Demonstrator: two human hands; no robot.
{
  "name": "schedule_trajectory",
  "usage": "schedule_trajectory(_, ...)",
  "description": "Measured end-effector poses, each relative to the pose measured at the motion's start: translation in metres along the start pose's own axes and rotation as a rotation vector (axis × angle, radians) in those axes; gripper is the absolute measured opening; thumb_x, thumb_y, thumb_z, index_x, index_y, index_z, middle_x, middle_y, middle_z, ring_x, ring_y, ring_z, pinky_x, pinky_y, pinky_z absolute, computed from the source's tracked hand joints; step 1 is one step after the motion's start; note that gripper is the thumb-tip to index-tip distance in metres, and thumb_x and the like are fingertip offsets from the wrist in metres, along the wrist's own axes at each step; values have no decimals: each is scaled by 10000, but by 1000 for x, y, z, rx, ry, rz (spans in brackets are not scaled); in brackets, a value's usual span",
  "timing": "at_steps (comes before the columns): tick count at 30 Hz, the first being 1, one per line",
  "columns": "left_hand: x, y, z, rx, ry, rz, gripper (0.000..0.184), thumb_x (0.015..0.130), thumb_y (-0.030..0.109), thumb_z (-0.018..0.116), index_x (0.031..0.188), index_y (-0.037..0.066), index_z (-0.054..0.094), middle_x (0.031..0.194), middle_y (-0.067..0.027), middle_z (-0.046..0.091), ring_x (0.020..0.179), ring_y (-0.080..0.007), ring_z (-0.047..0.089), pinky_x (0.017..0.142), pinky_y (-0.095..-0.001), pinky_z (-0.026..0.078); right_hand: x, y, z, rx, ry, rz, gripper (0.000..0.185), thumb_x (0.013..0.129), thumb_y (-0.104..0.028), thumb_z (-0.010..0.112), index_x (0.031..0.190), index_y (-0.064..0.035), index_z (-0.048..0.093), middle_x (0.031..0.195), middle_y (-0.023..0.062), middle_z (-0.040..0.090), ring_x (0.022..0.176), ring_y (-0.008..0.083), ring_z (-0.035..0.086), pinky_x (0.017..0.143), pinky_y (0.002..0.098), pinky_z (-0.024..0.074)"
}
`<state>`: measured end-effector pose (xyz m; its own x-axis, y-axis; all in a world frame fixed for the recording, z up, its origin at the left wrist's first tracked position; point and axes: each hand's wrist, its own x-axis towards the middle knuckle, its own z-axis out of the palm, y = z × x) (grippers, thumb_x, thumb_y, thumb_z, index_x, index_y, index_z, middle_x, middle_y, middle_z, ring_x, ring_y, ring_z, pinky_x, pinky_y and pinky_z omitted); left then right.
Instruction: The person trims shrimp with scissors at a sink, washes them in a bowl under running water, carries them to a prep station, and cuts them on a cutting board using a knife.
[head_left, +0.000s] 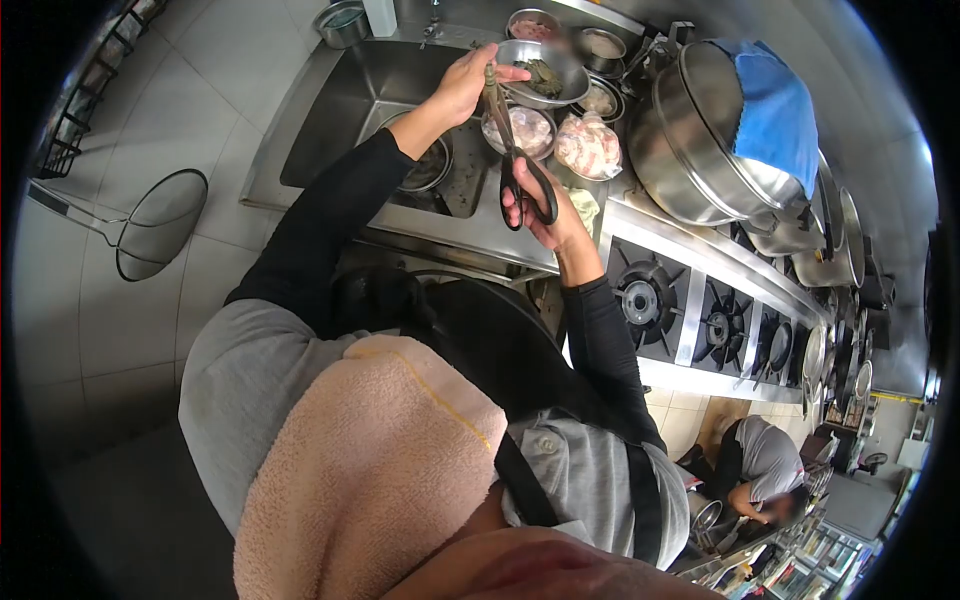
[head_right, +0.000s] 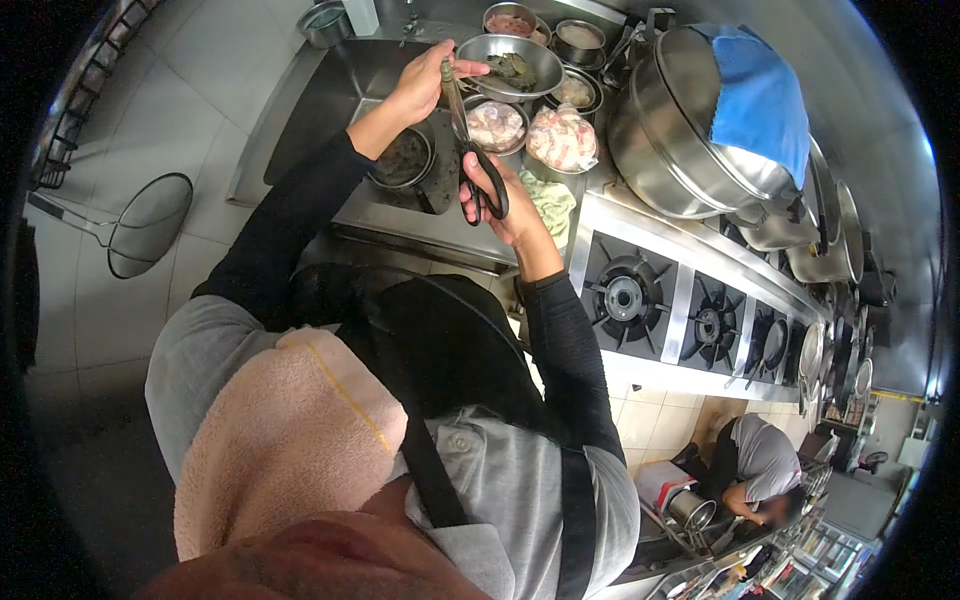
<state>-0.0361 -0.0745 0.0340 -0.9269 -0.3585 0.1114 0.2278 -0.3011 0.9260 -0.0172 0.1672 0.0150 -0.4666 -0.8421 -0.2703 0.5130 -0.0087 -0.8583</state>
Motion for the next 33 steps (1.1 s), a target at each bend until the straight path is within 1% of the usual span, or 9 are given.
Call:
schedule_trajectory(5, -2, 3, 9, 12, -8, 16, 321, 1074, 354, 438, 929, 70, 470, 1084, -263, 713, 1032, -314, 688, 971, -388, 507, -2, -2, -2, -46, 17, -35, 431, 916, -466, 723, 1045, -96, 544, 695, 21, 604, 500, 110, 554, 454, 230, 441)
schedule_trajectory(11, 1, -11, 9, -205, 180, -232, 307, 1033, 361, 534, 960, 64, 519, 827, -160, 701, 843, -316, 707, 876, -391, 550, 17, 25, -15, -149, 60, -173, 357, 897, -322, 783, 1032, -72, 568, 692, 17, 601, 499, 81, 534, 457, 225, 414)
schedule_trajectory(14, -4, -17, 18, -286, 232, -231, 302, 1022, 359, 553, 948, 68, 526, 739, -118, 654, 825, -306, 704, 840, -389, 552, 24, 24, -14, -143, 34, -247, 348, 905, -321, 775, 1017, -68, 564, 697, 21, 604, 495, 85, 533, 460, 228, 417)
schedule_trajectory(15, -5, -16, 20, -264, 239, -217, 346, 1029, 404, 544, 947, 69, 519, 739, -117, 654, 822, -298, 706, 800, -385, 550, 24, 24, -14, -148, 43, -243, 346, 905, -317, 775, 1013, -67, 561, 690, 21, 600, 491, 86, 531, 457, 228, 416)
schedule_trajectory(18, -11, -7, 27, -308, 239, -162, 421, 1027, 466, 533, 980, 48, 522, 717, -112, 637, 798, -279, 699, 780, -384, 546, 25, 24, -12, -143, 49, -227, 344, 904, -306, 778, 999, -63, 553, 668, 19, 590, 479, 88, 523, 442, 230, 409)
schedule_trajectory(21, -4, -16, 22, -224, 350, -107, 542, 1026, 526, 492, 1038, -15, 522, 713, -144, 648, 702, -288, 696, 706, -390, 582, 28, 25, -10, -77, 26, -243, 344, 900, -296, 782, 982, -57, 549, 641, 15, 580, 459, 89, 511, 412, 233, 395)
schedule_trajectory(24, -9, -21, 27, -163, 297, -79, 570, 1005, 564, 511, 1051, -3, 512, 691, -113, 623, 689, -260, 673, 740, -373, 553, 28, 18, -6, -62, 27, -282, 344, 894, -289, 789, 967, -53, 550, 623, 13, 577, 439, 92, 502, 390, 232, 385)
schedule_trajectory(28, -14, -18, 22, -142, 189, -24, 579, 1003, 606, 463, 932, 35, 521, 631, -101, 588, 646, -241, 659, 674, -358, 557, 24, 20, -15, -165, 47, -208, 357, 882, -295, 801, 959, -56, 547, 617, 18, 575, 423, 93, 496, 381, 230, 379)
schedule_trajectory(33, -10, -27, 19, -102, 237, -29, 611, 1006, 649, 385, 843, 73, 511, 616, -105, 580, 604, -242, 630, 660, -369, 553, 25, 26, -14, -159, 60, -238, 383, 851, -299, 832, 967, -61, 555, 593, 4, 561, 395, 91, 488, 369, 232, 369)
